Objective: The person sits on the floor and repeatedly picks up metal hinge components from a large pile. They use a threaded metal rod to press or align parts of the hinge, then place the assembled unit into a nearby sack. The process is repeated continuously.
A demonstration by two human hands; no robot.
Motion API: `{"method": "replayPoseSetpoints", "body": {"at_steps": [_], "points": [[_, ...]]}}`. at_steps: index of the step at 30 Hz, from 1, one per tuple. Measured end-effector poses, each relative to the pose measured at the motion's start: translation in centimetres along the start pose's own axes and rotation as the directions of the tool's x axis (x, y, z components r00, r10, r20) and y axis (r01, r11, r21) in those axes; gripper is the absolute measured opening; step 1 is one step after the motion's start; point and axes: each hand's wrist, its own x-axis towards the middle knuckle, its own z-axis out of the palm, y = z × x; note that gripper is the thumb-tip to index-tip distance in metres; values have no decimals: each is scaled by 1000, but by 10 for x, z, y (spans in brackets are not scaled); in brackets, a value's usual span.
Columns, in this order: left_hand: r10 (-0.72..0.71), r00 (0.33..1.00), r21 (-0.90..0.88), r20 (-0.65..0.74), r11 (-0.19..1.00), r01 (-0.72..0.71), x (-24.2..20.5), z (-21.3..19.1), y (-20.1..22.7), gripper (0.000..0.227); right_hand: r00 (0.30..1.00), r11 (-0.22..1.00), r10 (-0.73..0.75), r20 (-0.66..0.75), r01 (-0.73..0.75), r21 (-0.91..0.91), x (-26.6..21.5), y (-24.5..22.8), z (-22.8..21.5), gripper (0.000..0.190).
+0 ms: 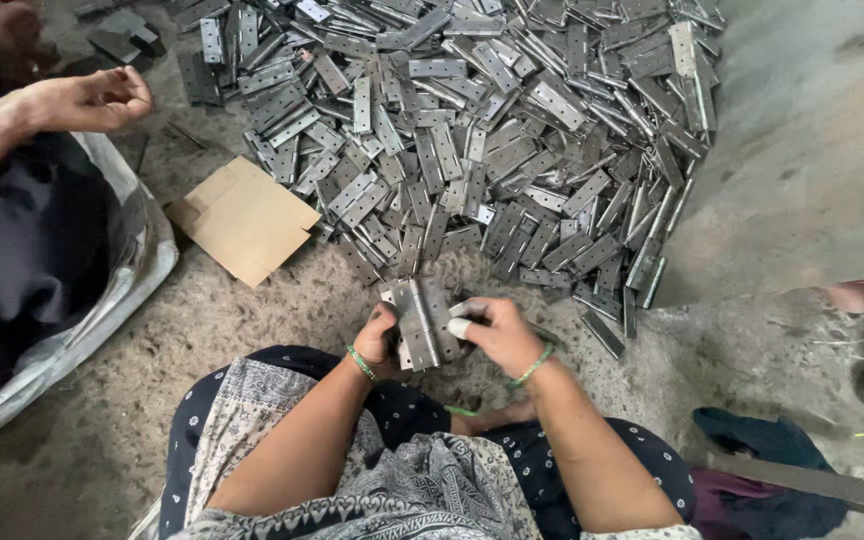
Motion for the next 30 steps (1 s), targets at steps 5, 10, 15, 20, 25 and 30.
{"method": "replayPoseSetpoints", "body": {"at_steps": [5, 10, 15, 20, 25, 30], "points": [[-35, 976, 273, -213, 957, 94, -15, 25, 7, 51, 978, 964, -153, -145, 115, -239, -7, -7, 5, 23], [10, 951, 271, -309, 959, 78, -5, 22, 6, 50, 970, 827, -5, -243, -133, -547, 3, 34, -92, 34], [-100, 927, 77, -360, 988, 137, 7, 9, 16, 66, 847, 643, -48, -529, -379, -665, 19, 132, -252, 45], [36, 906, 178, -422, 983, 45, 19, -6, 19, 73, 653, 406, 226, -723, -738, -539, -26, 251, -314, 58], [56, 932, 126, -357, 992, -12, 18, -31, 16, 53, 689, 309, 277, -670, -724, -617, -6, 292, -293, 69], [66, 950, 164, -307, 986, -16, 18, -41, 19, 48, 596, 123, 345, -726, -795, -594, 15, 264, -265, 49]]}}
